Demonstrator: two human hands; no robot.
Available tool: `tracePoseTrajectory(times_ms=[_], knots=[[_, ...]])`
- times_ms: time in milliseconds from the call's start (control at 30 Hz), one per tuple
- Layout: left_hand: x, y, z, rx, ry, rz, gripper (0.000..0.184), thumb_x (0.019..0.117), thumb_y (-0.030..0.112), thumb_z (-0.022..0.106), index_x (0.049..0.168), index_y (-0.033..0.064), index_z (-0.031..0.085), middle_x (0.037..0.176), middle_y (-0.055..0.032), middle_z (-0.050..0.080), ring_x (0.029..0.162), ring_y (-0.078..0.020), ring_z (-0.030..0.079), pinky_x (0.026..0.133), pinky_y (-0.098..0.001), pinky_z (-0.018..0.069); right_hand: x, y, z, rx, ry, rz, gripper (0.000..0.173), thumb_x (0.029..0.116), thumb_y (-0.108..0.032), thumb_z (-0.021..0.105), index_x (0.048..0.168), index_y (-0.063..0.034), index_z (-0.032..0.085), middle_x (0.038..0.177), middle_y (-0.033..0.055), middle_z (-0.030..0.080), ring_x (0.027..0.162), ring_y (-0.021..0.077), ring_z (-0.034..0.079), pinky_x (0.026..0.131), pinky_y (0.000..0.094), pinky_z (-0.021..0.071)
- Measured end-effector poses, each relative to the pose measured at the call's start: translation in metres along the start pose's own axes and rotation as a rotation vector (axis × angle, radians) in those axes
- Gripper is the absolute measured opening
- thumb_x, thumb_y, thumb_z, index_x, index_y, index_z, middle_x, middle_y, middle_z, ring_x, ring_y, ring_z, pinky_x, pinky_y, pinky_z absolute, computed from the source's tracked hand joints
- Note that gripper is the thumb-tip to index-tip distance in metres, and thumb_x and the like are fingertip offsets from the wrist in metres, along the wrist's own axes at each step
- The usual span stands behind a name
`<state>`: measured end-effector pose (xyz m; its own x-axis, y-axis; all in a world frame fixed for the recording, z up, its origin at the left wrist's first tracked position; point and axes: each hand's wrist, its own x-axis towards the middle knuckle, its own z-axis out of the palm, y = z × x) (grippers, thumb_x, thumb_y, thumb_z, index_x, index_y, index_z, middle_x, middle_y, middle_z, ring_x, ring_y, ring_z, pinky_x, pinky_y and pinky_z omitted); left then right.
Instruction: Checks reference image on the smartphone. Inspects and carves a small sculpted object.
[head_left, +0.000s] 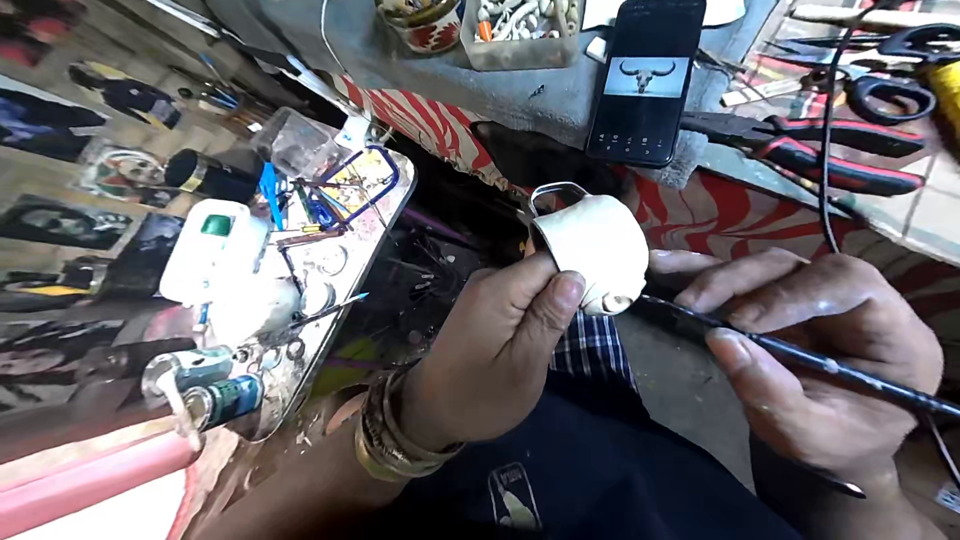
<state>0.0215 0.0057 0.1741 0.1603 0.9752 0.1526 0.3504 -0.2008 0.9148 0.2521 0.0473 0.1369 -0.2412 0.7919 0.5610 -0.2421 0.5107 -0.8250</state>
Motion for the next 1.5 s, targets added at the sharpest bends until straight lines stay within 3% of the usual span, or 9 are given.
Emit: tracePoseTrajectory(times_ms=[67,667,933,1400,1500], knots=[[0.001,0.005,-0.002,0.057,-0.009,0.017,0.033,0.1107,0.026,0.042,0.089,0.0128,0.062,0.070,0.0099,0.055,0.063,0.0048,0.054,0.055,-0.0122,0.0461,-0.001,0.000,0.001,-0.013,0.007,-0.006,0.010,0.0927,-0.015,0.073,0.098,-0.0141,0.065,0.091,0.0007,0.074,0.092,0.0206,0.075,0.093,0.0456,0.0643],[-0.004,0.013,-0.005,0.069,-0.036,0.078,0.033,0.1115,0.028,0.041,0.094,0.0102,0.063,0.077,0.0091,0.059,0.074,0.0064,0.058,0.065,-0.0110,0.0496,0.000,-0.002,0.000,-0.078,-0.036,-0.075,0.011,0.0926,-0.012,0.073,0.094,-0.0106,0.063,0.094,0.0047,0.076,0.098,0.0233,0.076,0.092,0.0432,0.0645],[-0.007,0.015,-0.007,0.067,-0.036,0.087,0.032,0.1114,0.028,0.042,0.092,0.0106,0.061,0.076,0.0093,0.057,0.073,0.0070,0.057,0.064,-0.0102,0.0480,0.001,-0.004,-0.001,-0.095,-0.083,-0.074,0.011,0.0927,-0.014,0.074,0.093,-0.0097,0.063,0.094,0.0056,0.076,0.099,0.0246,0.075,0.093,0.0442,0.0641],[-0.008,0.016,-0.007,0.038,-0.023,0.103,0.033,0.1115,0.028,0.042,0.096,0.0093,0.063,0.082,0.0083,0.062,0.081,0.0054,0.062,0.070,-0.0123,0.0528,0.003,-0.009,0.001,-0.089,-0.054,-0.113,0.012,0.0929,-0.013,0.073,0.094,-0.0098,0.062,0.093,0.0048,0.076,0.096,0.0233,0.076,0.093,0.0446,0.0646],[-0.008,0.017,-0.008,0.068,-0.025,0.116,0.033,0.1114,0.028,0.042,0.093,0.0096,0.062,0.079,0.0088,0.059,0.077,0.0070,0.059,0.068,-0.0106,0.0495,0.003,-0.009,-0.001,-0.104,-0.082,-0.117,0.011,0.0923,-0.012,0.074,0.094,-0.0095,0.063,0.094,0.0049,0.076,0.098,0.0235,0.075,0.092,0.0435,0.0647]])
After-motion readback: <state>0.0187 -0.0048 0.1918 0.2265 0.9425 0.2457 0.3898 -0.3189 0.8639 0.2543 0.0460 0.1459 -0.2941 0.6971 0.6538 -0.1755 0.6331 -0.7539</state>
